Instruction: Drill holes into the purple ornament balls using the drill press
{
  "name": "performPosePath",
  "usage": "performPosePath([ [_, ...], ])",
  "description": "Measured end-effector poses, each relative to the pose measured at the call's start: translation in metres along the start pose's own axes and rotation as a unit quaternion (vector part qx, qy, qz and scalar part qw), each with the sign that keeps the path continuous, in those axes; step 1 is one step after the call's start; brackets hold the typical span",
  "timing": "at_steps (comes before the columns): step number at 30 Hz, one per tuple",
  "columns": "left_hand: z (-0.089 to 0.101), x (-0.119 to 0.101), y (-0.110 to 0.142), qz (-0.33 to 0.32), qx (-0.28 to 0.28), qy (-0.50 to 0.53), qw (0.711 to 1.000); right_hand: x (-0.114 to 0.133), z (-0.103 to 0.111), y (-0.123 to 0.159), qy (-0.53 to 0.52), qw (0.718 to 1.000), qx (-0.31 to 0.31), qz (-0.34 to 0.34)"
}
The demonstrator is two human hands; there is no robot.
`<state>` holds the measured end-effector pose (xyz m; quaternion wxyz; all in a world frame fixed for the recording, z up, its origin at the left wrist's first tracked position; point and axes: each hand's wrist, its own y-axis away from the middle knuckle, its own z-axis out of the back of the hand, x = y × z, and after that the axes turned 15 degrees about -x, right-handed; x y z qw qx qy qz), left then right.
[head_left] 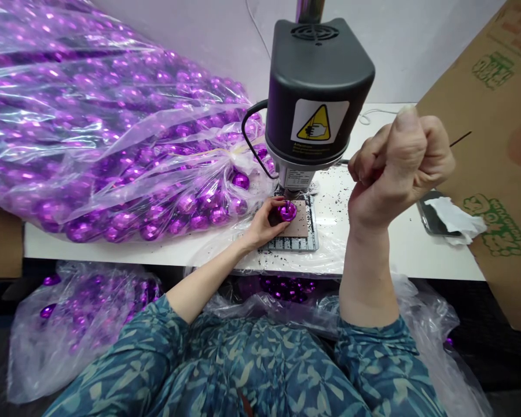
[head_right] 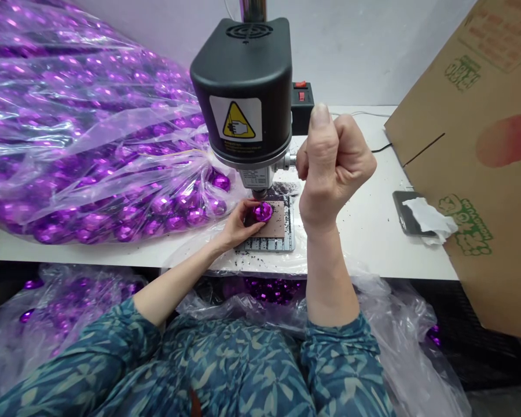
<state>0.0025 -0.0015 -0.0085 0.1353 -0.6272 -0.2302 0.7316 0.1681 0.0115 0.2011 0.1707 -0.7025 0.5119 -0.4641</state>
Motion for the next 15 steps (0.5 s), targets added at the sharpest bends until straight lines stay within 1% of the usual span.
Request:
performPosePath([
  [2, -0.0013, -0.0025, 0.0013, -0.006, 0.006, -0.007, 1.0, 0.0003, 0.0003, 0.0001, 0.012, 1.0, 0.005, 0.003],
  [5, -0.0039, -0.0057, 0.0026, 0.016, 0.007, 0.004, 1.0, 0.0003, 0.0009, 0.0004, 0.015, 1.0, 0.011, 0.011],
  [9, -0.0072, -0.0087, 0.0045, 0.073, -0.028, 0.012, 0.997, 0.0003, 0.0021, 0.0014, 0.014, 1.0, 0.007, 0.012],
  [11, -0.0085, -0.0092, 0.0053, 0.088, -0.042, 0.018, 0.995, 0.0008, 0.0024, 0.0021, 0.019, 1.0, 0.002, 0.007],
  [15, -0.01, -0.0093, 0.005, 0.079, -0.041, 0.045, 0.995, 0.002, 0.0021, 0.0025, 0.012, 1.0, -0.001, -0.002],
])
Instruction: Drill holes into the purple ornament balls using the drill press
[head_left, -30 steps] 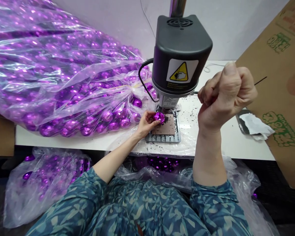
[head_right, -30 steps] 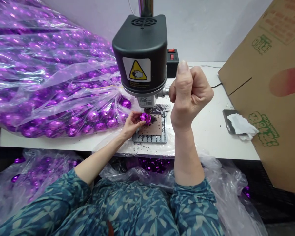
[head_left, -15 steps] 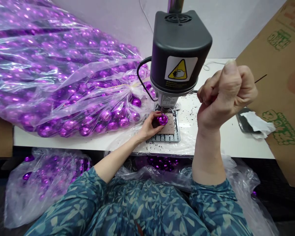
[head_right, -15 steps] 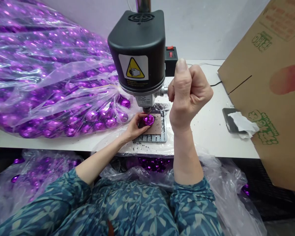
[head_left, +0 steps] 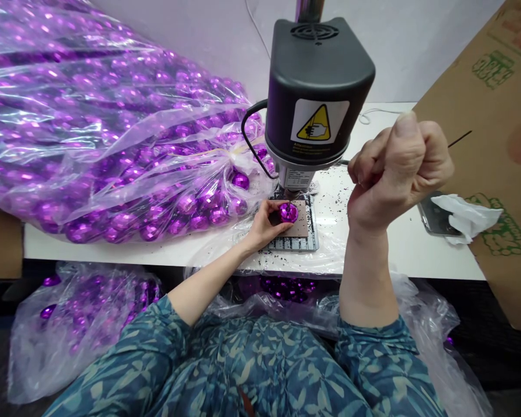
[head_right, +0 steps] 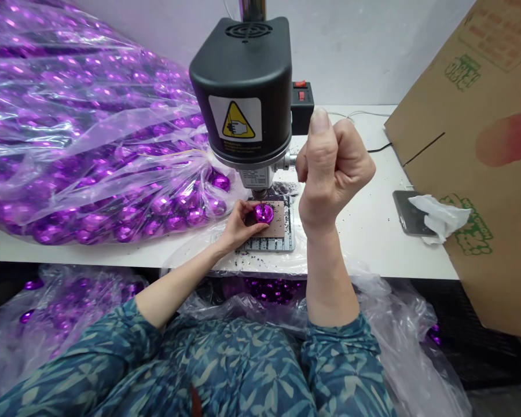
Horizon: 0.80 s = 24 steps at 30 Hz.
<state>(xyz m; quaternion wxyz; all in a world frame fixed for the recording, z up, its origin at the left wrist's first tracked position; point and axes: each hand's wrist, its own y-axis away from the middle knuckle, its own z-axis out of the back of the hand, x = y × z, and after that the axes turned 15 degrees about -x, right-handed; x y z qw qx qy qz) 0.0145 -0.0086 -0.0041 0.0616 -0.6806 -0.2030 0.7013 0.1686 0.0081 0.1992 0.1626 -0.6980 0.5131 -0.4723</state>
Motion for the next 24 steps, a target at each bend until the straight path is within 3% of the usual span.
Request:
performPosePath([
  [11, 0.0, -0.001, -0.001, -0.002, 0.0, -0.018, 1.0, 0.0, 0.006, 0.015, -0.032, 0.998, -0.01, 0.045],
  [24, 0.0, 0.001, -0.002, 0.008, 0.003, -0.023, 1.0, -0.021, 0.016, 0.027, -0.08, 0.988, -0.026, 0.13],
])
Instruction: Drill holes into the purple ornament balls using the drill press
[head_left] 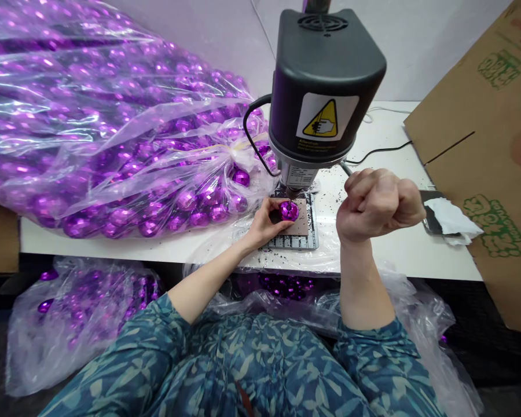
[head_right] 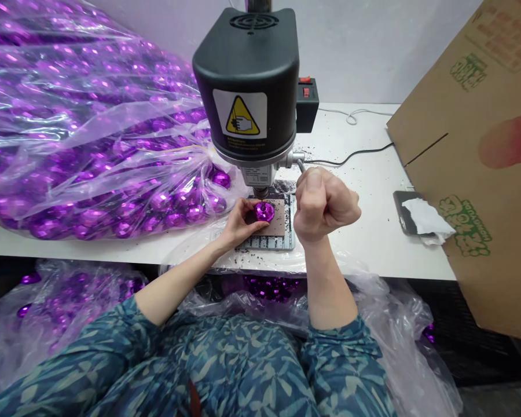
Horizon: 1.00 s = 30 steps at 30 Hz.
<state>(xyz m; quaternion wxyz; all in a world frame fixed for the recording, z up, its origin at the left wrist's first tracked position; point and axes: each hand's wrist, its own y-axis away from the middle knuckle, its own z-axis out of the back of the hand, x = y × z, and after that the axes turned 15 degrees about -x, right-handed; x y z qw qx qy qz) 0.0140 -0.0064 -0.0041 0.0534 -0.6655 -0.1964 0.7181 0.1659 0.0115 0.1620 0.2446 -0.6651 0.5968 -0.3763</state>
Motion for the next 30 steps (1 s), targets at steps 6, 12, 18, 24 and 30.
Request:
performPosePath([
  [6, 0.0, 0.001, 0.0, -0.003, 0.002, 0.01, 1.0, -0.002, 0.008, 0.008, -0.001, 1.0, -0.004, 0.011],
  [12, -0.001, -0.001, 0.0, 0.01, -0.001, 0.004, 1.0, -0.007, 0.017, 0.016, 0.01, 0.998, 0.009, 0.053],
  [18, -0.003, -0.001, 0.0, -0.007, -0.013, 0.0, 1.0, 0.002, 0.003, 0.002, 0.026, 1.0, 0.009, 0.009],
  [24, 0.005, -0.019, 0.028, -0.1, -0.064, -0.12, 0.986, 0.002, -0.033, -0.044, 0.06, 0.981, 0.011, -0.185],
  [30, 0.022, -0.033, 0.118, -0.334, 0.172, -0.176, 0.91, -0.004, -0.037, -0.049, 0.061, 0.981, 0.016, -0.183],
])
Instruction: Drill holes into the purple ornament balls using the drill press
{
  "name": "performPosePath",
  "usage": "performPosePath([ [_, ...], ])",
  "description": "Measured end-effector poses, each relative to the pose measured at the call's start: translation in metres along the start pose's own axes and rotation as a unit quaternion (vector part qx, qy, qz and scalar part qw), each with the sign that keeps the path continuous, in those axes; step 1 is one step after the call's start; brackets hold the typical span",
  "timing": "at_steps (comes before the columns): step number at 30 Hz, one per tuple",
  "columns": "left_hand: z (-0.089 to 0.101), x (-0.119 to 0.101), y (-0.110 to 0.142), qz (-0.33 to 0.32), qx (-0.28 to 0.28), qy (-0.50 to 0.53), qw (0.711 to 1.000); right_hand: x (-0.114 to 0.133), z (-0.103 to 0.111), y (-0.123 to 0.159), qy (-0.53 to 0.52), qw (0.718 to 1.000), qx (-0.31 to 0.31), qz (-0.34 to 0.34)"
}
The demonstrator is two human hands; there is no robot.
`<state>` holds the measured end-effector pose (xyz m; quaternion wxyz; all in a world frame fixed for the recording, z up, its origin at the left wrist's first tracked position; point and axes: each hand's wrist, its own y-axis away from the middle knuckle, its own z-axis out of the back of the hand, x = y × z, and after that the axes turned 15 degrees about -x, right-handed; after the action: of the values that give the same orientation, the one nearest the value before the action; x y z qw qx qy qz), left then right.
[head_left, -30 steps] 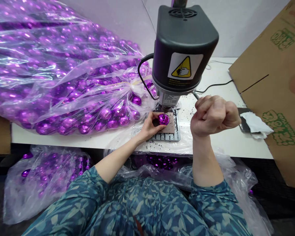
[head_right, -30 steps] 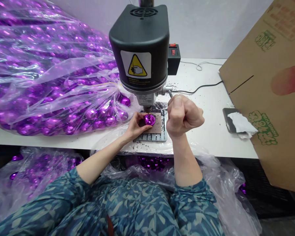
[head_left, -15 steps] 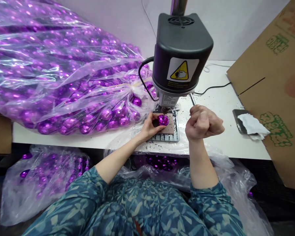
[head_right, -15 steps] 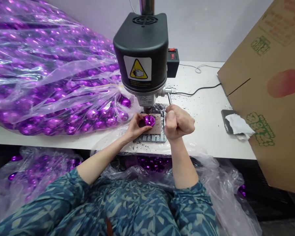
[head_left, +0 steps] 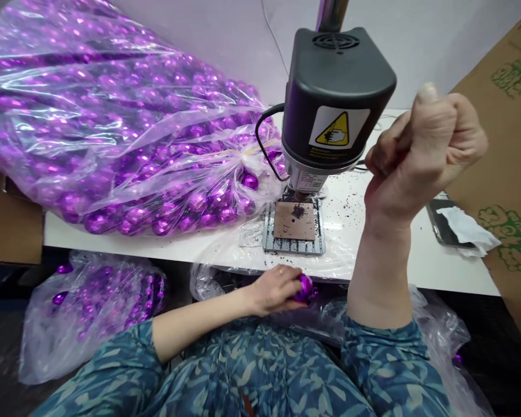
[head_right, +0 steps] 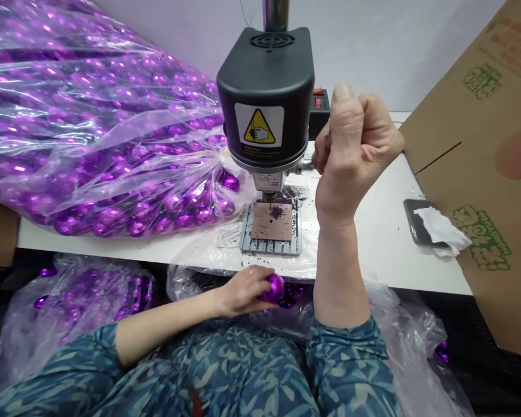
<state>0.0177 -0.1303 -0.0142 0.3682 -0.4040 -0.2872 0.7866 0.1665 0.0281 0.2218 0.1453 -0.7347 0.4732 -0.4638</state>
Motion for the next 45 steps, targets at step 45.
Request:
performPosePath([
  [45, 0.018, 0.105, -0.075, 0.409, -0.19, 0.174, 0.876, 0.001, 0.007, 0.013, 0.059, 0.998, -0.005, 0.038],
])
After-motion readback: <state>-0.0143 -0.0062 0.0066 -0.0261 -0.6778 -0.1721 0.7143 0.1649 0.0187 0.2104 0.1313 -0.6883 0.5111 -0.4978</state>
